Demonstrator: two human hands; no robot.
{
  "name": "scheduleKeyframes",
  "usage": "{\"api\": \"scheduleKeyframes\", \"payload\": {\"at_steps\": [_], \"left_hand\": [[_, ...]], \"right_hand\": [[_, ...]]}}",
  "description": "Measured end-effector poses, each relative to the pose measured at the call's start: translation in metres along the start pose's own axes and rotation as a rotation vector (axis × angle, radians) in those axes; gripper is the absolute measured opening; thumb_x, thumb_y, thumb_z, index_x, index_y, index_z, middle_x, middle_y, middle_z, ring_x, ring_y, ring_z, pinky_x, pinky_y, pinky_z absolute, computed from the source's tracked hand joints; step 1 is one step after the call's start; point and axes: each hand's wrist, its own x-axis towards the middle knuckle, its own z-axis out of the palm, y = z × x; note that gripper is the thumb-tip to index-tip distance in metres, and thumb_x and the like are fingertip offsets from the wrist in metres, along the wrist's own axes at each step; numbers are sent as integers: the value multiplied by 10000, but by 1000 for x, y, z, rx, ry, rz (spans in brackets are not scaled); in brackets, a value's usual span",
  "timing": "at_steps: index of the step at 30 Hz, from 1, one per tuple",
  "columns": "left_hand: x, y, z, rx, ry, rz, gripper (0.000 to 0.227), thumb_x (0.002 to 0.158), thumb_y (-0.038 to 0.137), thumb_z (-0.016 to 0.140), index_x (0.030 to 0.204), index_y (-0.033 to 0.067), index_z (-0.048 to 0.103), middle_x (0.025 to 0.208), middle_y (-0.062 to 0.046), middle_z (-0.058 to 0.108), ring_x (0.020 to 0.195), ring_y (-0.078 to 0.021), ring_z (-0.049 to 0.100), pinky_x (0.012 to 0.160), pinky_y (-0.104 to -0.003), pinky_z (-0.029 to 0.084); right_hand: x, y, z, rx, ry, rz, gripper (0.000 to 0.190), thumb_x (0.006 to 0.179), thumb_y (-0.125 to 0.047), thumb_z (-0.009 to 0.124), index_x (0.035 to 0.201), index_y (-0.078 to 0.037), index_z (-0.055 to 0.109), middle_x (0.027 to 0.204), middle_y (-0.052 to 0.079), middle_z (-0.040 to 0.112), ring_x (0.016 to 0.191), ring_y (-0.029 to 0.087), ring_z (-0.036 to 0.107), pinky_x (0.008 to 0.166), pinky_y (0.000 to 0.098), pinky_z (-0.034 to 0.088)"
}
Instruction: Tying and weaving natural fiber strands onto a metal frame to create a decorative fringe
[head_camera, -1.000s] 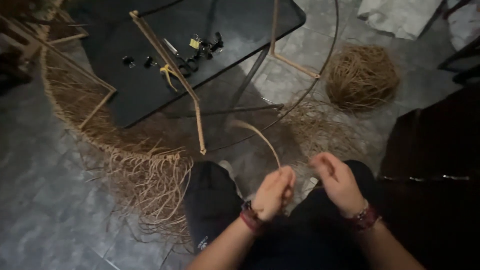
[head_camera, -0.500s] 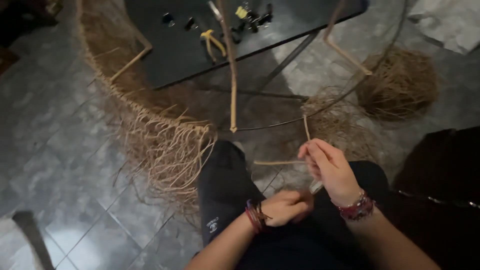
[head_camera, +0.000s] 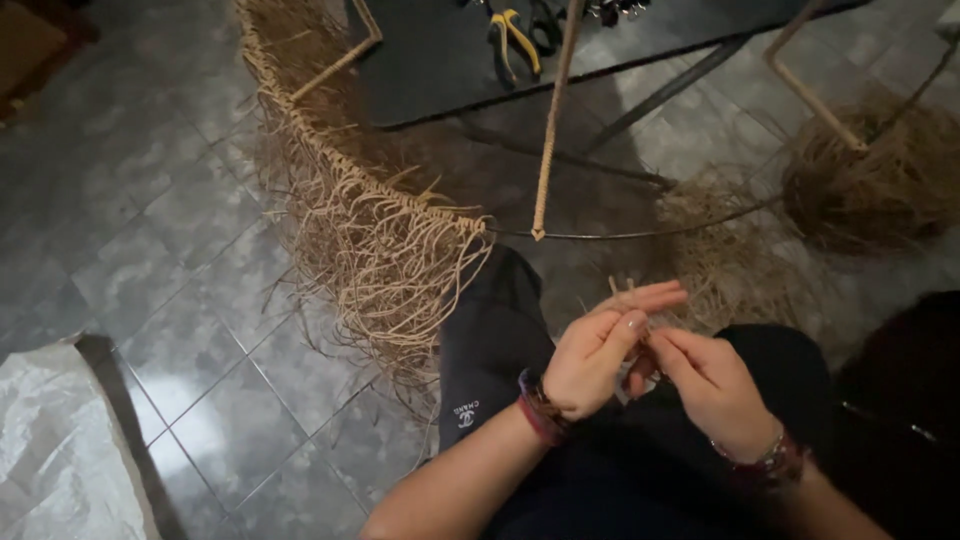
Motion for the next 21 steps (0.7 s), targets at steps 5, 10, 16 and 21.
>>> {"api": "scheduleKeyframes", "payload": {"at_steps": [5,10,16,21], "left_hand": [[1,-9,-6,67,-189,8,467,1160,343,294,1360,76,620,1498,-133,589,1491,-262,493,1322,-416,322],[-2,-10,-4,43,-213,18,433,1165,304,322,1337,58,634,1448,-126,622,1478,-278,511,1330,-411,340],[-1,-3,-1,-18,143,30,468,1123,406,371,1101,106,730,1307,-133,695,1256,-233,639,1139,-396,461],[-5,-2,-24,158,343,94,485,1115,359,347,1094,79,743,1268,-134,700,1210,-258,646,1093,-396,448]], "right_hand": [[-1,1,-8,14,-87,62,525,1043,-272,488,639,-24,715,555,69,727,517,164,682,650,287,548],[-6,12,-11,124,-99,126,545,1068,-289,501,590,-35,566,495,74,524,442,141,434,453,275,339],[-7,29,-32,-74,-75,38,272,1008,-226,566,843,-74,720,755,1,686,667,112,591,669,267,459],[-12,34,-70,-291,-4,69,227,910,-218,687,946,-84,866,950,-16,879,839,80,759,843,231,556]]}}
